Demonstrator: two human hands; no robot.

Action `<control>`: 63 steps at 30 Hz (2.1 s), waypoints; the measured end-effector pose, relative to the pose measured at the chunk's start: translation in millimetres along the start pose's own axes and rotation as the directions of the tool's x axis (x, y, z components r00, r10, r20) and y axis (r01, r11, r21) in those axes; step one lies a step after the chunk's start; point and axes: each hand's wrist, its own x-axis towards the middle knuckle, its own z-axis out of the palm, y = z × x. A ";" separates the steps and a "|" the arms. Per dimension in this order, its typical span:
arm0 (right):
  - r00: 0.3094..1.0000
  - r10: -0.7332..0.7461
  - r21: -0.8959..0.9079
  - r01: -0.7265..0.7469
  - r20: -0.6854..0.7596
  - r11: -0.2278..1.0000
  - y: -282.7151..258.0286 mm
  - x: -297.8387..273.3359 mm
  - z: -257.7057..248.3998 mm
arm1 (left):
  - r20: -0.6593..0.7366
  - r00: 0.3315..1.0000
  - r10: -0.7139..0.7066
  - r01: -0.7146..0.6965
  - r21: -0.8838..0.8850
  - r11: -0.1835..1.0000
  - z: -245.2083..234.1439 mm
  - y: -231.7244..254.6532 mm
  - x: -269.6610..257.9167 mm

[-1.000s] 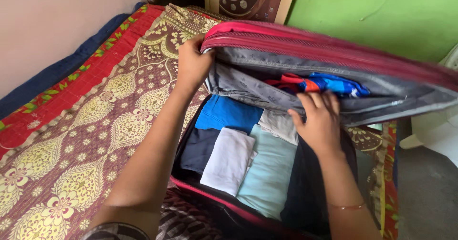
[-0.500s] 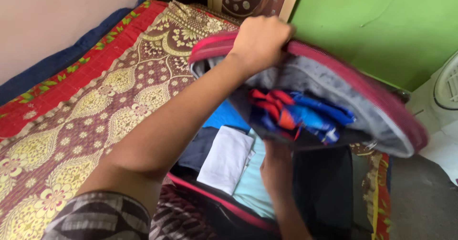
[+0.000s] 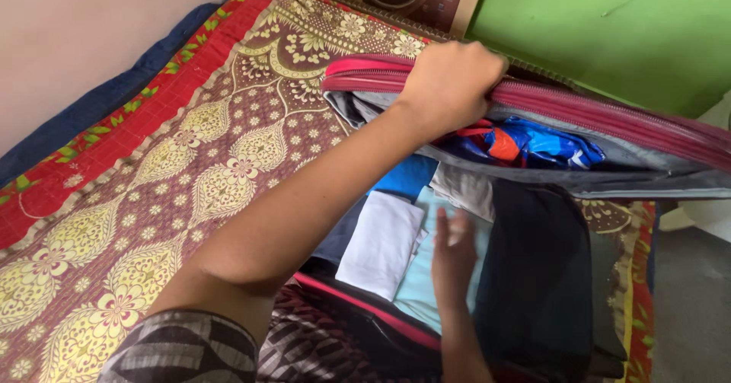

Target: The person packs clothing items into a suitcase by placing folded shirts and pants into the main compartment and smaller items into the lid pocket.

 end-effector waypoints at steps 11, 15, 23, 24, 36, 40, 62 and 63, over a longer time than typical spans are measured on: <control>0.964 0.136 -0.316 -0.058 0.229 0.947 27.2 9.0 78.0 | 0.071 0.995 -0.071 0.071 -0.008 0.997 -2.9 3.4 0.2; 0.764 0.269 -0.138 -0.233 0.587 0.963 3.4 12.2 64.6 | 0.110 0.990 -0.090 0.089 0.019 0.996 -3.0 2.8 -3.6; 0.677 0.063 0.651 -0.726 0.733 0.224 -11.9 -44.4 49.0 | 0.185 0.977 -0.109 0.110 0.006 0.994 -18.4 -14.2 5.5; 0.630 0.083 0.611 -0.773 0.772 0.171 -7.6 -44.3 50.1 | 0.182 0.977 -0.112 0.112 0.009 0.994 -20.6 -13.6 6.9; 0.529 -0.466 -0.036 0.633 -0.710 0.773 -9.2 66.5 -85.9 | 0.201 0.978 -0.060 0.070 -0.043 0.997 -9.7 -16.9 19.5; 0.669 -0.717 -0.254 0.671 -0.198 0.696 -3.0 112.8 -34.3 | 0.203 0.976 -0.085 0.099 -0.064 0.993 -6.6 -12.9 24.9; 0.849 -0.318 -0.362 0.479 0.421 0.800 -67.5 179.3 68.1 | 0.331 0.939 0.090 -0.069 -0.077 0.995 -17.1 26.2 -14.6; 0.852 -0.309 -0.370 0.474 0.423 0.799 -64.8 176.7 67.2 | 0.332 0.939 0.093 -0.071 -0.076 0.995 -16.7 31.4 -18.0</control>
